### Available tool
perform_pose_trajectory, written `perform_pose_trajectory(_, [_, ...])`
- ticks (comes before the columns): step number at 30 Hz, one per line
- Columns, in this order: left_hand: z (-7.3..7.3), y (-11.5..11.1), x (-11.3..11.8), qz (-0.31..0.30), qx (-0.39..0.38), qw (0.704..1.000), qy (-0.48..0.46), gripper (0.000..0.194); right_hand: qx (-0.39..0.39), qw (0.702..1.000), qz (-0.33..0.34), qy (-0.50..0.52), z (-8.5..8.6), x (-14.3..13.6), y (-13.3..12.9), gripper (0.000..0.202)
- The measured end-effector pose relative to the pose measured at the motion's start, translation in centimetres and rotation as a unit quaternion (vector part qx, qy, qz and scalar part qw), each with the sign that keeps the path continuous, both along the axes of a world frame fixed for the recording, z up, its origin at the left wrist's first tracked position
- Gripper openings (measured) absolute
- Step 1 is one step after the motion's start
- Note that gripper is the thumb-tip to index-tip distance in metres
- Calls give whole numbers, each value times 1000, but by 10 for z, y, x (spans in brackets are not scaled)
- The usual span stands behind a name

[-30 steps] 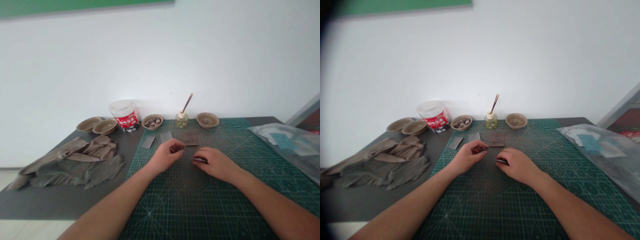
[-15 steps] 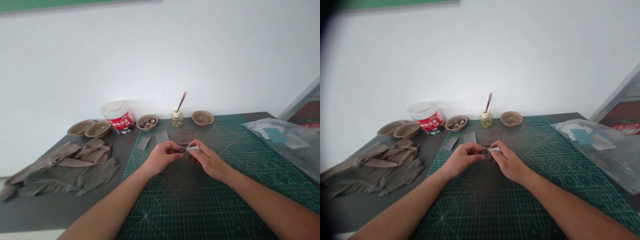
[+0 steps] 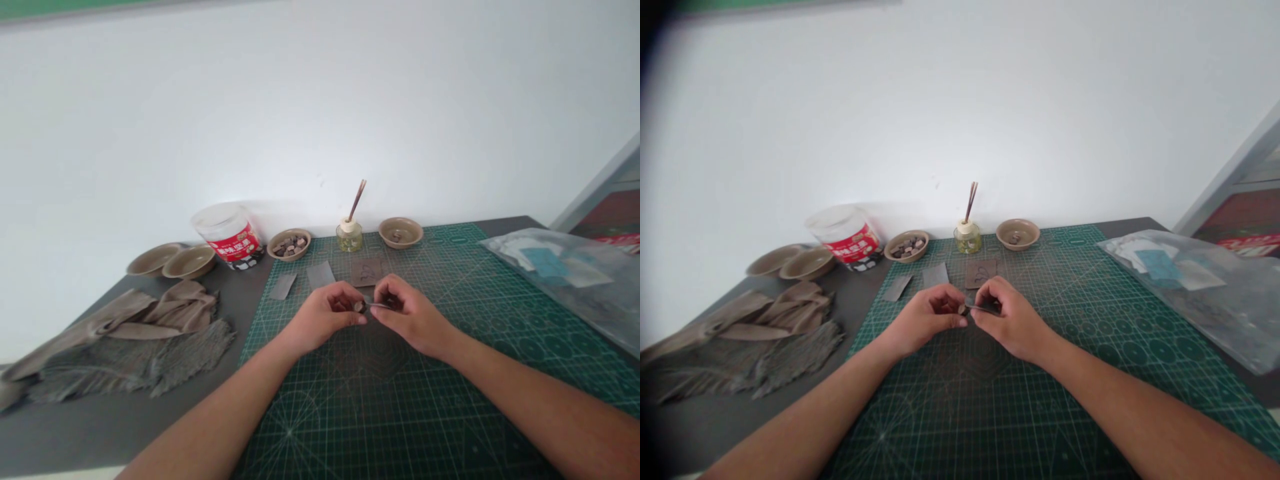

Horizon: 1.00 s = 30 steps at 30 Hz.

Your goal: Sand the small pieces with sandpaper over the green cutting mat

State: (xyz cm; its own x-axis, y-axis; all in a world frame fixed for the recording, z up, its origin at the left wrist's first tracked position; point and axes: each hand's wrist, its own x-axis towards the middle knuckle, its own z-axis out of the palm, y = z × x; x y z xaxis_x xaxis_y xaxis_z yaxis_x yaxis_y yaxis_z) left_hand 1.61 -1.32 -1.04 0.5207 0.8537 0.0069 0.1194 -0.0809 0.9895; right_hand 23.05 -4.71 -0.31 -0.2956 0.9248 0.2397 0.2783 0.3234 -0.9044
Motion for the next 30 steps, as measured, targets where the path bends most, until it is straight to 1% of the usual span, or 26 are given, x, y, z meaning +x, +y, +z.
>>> perform_pose_trajectory(5, [-1, -1, 1, -18, -18, 1000, -13, 31, -4, 1000, 3, 3, -3, -1, 0, 12])
perform_pose_trajectory(8, [-2, -2, 2, -16, -37, 999, -23, 34, 22, 1000, 7, -9, -5, -3, -1, 16])
perform_pose_trajectory(10, [-3, -3, 2, -9, -41, 999, -28, 33, 37, 999, 2, -20, -4, -4, -1, 15])
perform_pose_trajectory(13, [-3, -3, 2, -8, -41, 998, -37, 32, 34, 999, -9, -32, -3, -4, -1, 10])
perform_pose_trajectory(15, [-3, -2, 1, -4, -37, 999, -30, 33, 32, 999, -15, -38, -3, -3, 0, 11])
perform_pose_trajectory(20, [1, -2, 1, -2, -45, 998, -38, 28, 62, 997, -6, -35, -3, 0, 1, 8])
perform_pose_trajectory(24, [3, -2, 2, 3, -43, 998, -39, 21, 88, 996, -10, -31, -4, 0, 1, 15])
perform_pose_trajectory(30, [1, -3, 1, 5, -24, 1000, -8, 25, 66, 997, 26, -35, -6, 2, 2, 17])
